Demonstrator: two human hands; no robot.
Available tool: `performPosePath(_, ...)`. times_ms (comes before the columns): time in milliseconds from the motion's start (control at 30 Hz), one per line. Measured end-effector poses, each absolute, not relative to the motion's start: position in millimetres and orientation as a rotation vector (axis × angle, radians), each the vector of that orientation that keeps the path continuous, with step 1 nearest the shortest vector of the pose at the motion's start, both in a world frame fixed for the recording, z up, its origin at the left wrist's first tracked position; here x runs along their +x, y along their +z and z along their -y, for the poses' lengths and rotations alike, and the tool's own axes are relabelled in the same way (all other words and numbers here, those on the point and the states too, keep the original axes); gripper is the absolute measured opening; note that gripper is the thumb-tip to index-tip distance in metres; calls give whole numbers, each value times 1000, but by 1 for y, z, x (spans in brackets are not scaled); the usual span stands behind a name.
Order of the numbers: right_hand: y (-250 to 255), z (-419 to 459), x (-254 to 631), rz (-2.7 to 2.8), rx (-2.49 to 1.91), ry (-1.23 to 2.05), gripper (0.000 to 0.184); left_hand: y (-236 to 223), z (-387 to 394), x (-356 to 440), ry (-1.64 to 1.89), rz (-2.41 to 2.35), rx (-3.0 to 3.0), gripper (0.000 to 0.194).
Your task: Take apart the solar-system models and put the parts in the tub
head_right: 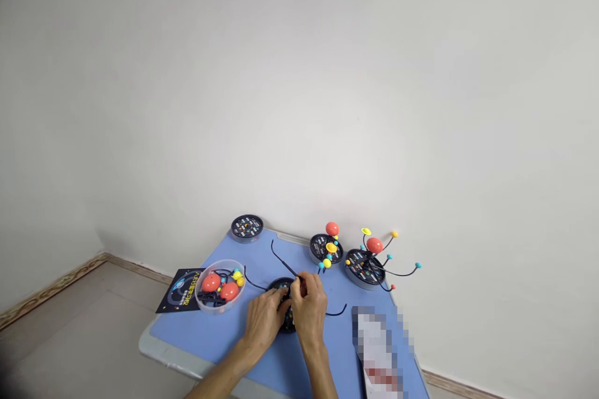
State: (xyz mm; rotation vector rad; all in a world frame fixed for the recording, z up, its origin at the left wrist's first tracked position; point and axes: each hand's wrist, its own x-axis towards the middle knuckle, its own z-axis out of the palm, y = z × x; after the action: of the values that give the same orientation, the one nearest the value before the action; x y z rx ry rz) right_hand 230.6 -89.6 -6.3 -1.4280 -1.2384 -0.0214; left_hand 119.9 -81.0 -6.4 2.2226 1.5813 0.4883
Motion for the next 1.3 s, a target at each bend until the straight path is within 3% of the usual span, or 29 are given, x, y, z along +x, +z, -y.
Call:
performPosePath(333, -2, 107, 240, 1241, -1430, -56, 25, -9, 77, 114, 605, -1454, 2212, 37)
performPosePath(467, 1, 115, 240, 1225, -1417, -42, 27, -16, 78, 110, 957, -1343, 2083, 34)
performPosePath(600, 4, 129, 233, 1235, -1398, 45, 26, -12, 81, 104, 1317, -1117, 1545, 38)
performPosePath(733, 5, 147, 223, 1247, -1377, 150, 24, 9, 89, 94, 1231, -911, 1061, 58)
performPosePath(900, 6, 164, 213, 1245, -1339, 200, 23, 26, 99, 84, 1189, -764, 919, 52)
performPosePath(1300, -3, 181, 204, 1300, -1273, 288, 21, 21, 109, 71, 1202, -759, 909, 51)
